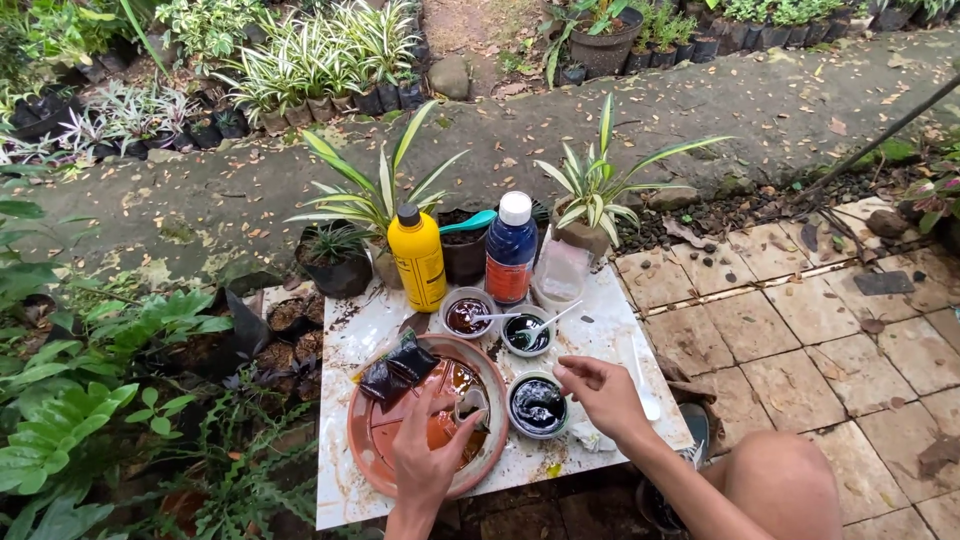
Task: A person is carefully mixing different colored liquids in a bowl using a small spoon, likely preparing a specific agricultural solution or dye.
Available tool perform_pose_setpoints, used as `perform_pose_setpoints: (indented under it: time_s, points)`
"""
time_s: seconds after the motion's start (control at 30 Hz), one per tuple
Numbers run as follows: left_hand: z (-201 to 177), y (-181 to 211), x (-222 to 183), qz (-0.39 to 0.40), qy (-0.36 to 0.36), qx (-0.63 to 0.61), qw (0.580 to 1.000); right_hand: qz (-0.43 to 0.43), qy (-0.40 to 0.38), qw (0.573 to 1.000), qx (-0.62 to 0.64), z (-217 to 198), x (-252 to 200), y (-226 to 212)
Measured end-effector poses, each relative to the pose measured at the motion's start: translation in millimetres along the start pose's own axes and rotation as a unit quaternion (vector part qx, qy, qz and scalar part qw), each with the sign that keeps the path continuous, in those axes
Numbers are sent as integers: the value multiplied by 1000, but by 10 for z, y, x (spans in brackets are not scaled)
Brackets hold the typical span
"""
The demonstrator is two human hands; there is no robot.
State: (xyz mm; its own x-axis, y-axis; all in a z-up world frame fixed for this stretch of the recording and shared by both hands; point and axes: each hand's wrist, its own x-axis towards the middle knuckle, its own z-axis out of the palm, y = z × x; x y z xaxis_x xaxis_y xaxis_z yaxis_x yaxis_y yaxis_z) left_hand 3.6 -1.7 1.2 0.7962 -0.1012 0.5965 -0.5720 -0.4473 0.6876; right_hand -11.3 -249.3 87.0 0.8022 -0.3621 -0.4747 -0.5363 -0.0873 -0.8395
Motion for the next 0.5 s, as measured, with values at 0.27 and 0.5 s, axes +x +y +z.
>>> perform_pose_setpoints:
  time_s: [0.27,0.5]
  points:
    - [-18,-40,-43,17,-6,-6,1000,-236,17,963,-132,54,198,462]
    - [-19,1,-33,24,4,2,1000,-274,13,945,-178,104,349,627]
